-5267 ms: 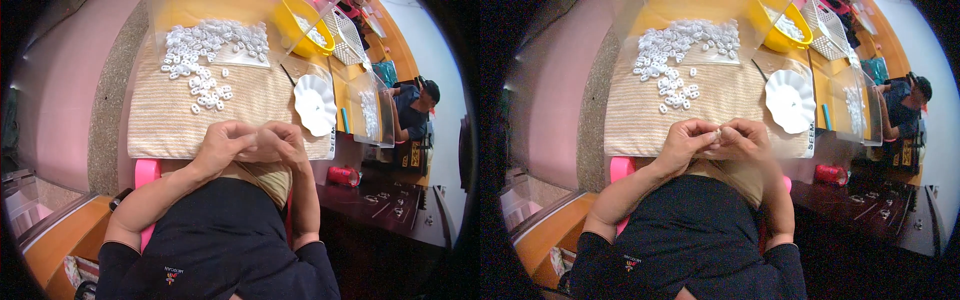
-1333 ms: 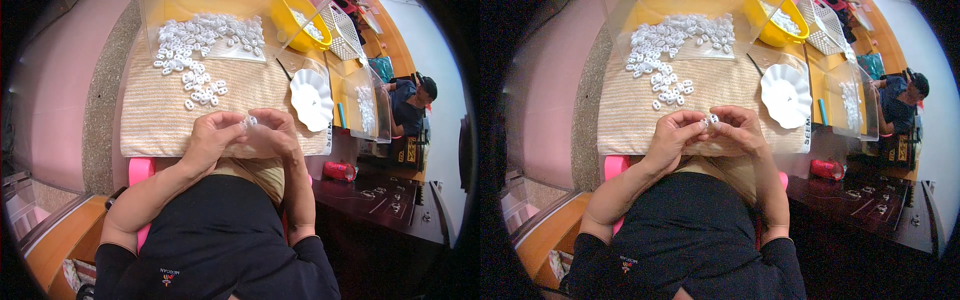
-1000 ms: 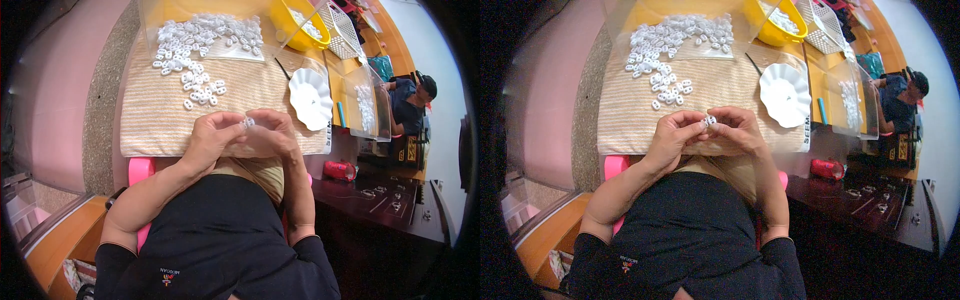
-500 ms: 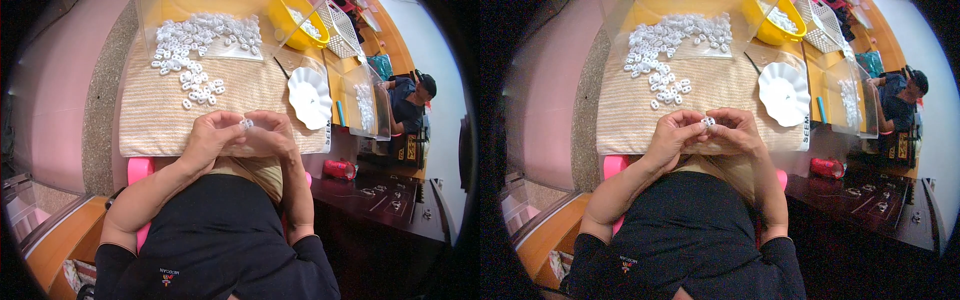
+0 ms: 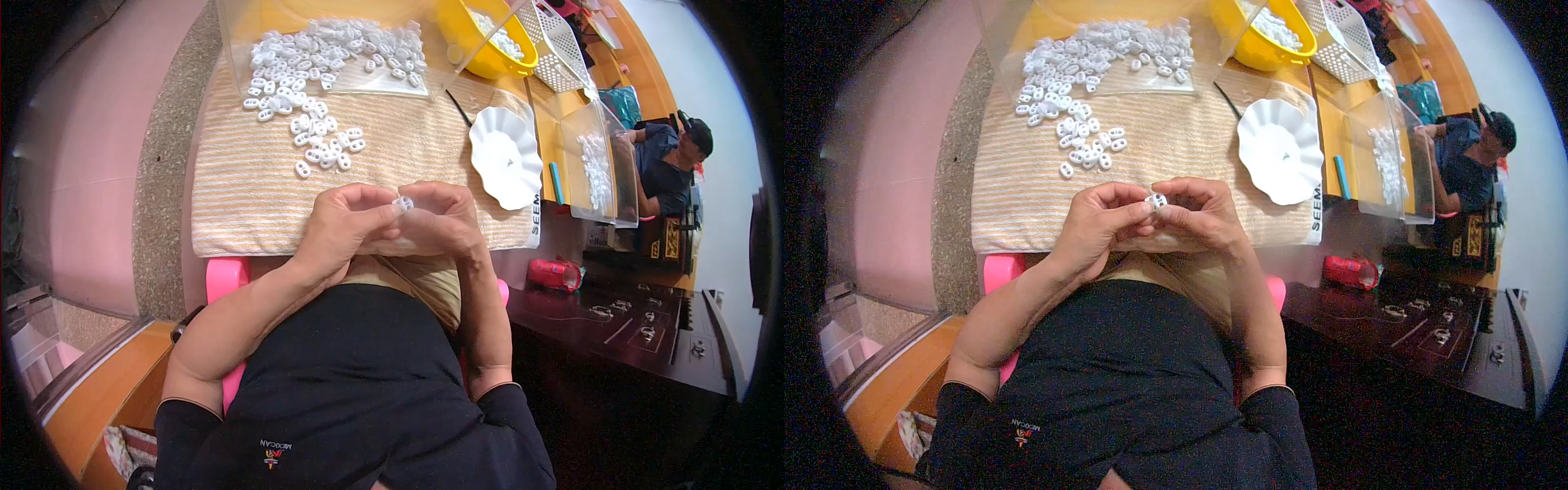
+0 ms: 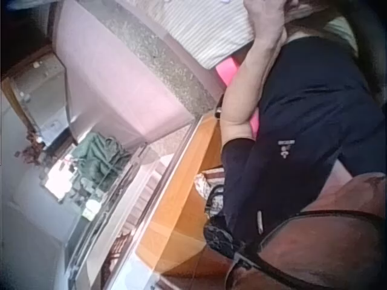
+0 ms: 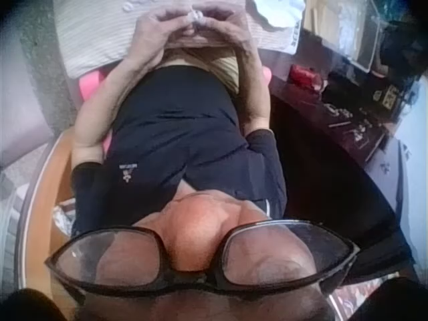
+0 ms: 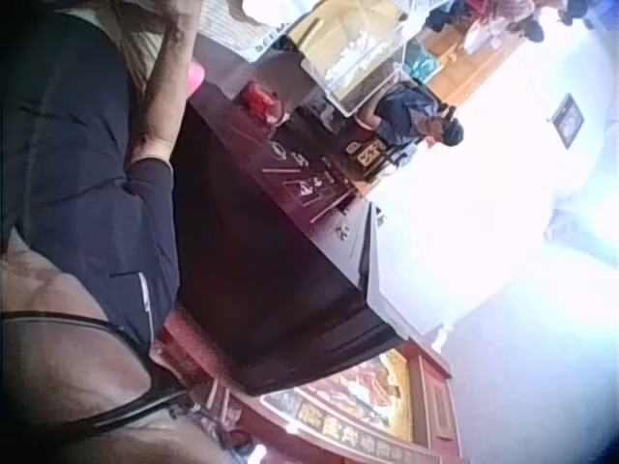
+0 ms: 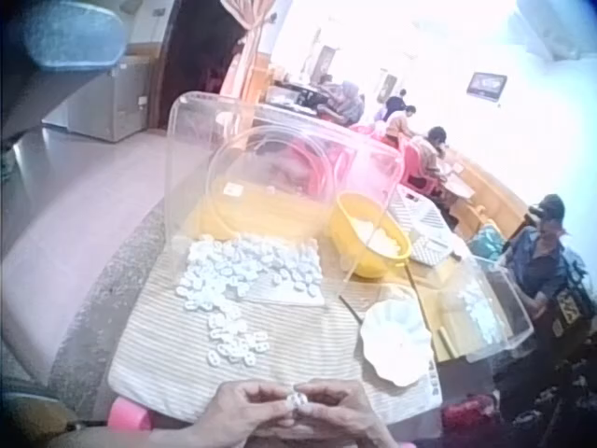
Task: Manually assembling small white plastic components at a workbench.
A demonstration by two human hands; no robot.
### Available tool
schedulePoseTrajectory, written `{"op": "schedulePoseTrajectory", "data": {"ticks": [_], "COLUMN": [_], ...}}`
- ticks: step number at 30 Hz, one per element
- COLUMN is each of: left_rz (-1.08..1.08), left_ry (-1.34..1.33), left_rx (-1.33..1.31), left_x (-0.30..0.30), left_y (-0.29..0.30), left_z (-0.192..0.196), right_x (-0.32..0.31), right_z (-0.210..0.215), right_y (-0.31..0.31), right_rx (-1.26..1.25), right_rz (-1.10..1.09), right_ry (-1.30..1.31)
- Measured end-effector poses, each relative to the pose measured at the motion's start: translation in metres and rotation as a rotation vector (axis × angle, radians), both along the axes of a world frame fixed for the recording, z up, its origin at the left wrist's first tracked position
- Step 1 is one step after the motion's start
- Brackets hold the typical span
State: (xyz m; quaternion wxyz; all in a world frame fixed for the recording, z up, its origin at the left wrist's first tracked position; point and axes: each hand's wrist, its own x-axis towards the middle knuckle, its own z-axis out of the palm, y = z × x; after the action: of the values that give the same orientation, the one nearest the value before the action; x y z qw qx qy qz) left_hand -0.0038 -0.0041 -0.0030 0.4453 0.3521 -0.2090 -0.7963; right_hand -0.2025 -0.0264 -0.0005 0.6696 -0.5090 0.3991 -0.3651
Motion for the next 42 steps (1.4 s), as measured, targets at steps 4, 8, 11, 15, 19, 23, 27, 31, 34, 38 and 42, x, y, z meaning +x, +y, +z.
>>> {"op": "schedulePoseTrajectory", "data": {"ticks": [4,8,11,15,19,23,27,31,34,38,42], "left_rz": [-0.009,-0.006,-0.020,-0.025,-0.033,-0.047,-0.047,-0.059,-0.053,-0.079,-0.098], "left_ry": [-0.009,0.007,0.014,0.018,0.022,0.055,0.136,0.220,0.241,0.264,0.297], "left_rx": [0.011,0.019,0.011,0.005,0.021,0.029,0.057,0.074,0.089,0.076,0.044], "left_x": [0.000,0.001,0.001,0.001,0.001,0.001,0.001,0.000,0.000,0.000,0.000], "left_y": [0.001,0.001,0.001,0.001,0.001,0.000,0.000,-0.001,-0.001,-0.002,-0.002], "left_z": [0.003,0.004,0.004,0.004,0.006,0.003,0.002,0.000,0.005,0.003,0.003], "right_x": [-0.001,0.001,0.000,-0.001,-0.002,0.003,0.002,0.001,0.002,0.001,0.003], "right_z": [-0.001,0.001,0.000,-0.002,-0.002,0.008,0.003,0.000,-0.001,-0.003,-0.003], "right_y": [0.001,0.002,0.003,0.003,0.003,0.005,0.005,0.004,0.001,-0.002,-0.001], "right_rx": [0.003,0.050,0.041,0.062,0.053,0.122,0.113,0.034,-0.028,-0.133,-0.152], "right_rz": [-0.005,-0.003,0.001,0.010,-0.011,-0.044,-0.062,-0.046,-0.016,0.037,0.013], "right_ry": [0.039,-0.008,-0.026,-0.075,-0.038,-0.078,-0.088,-0.040,-0.089,-0.126,-0.141]}}
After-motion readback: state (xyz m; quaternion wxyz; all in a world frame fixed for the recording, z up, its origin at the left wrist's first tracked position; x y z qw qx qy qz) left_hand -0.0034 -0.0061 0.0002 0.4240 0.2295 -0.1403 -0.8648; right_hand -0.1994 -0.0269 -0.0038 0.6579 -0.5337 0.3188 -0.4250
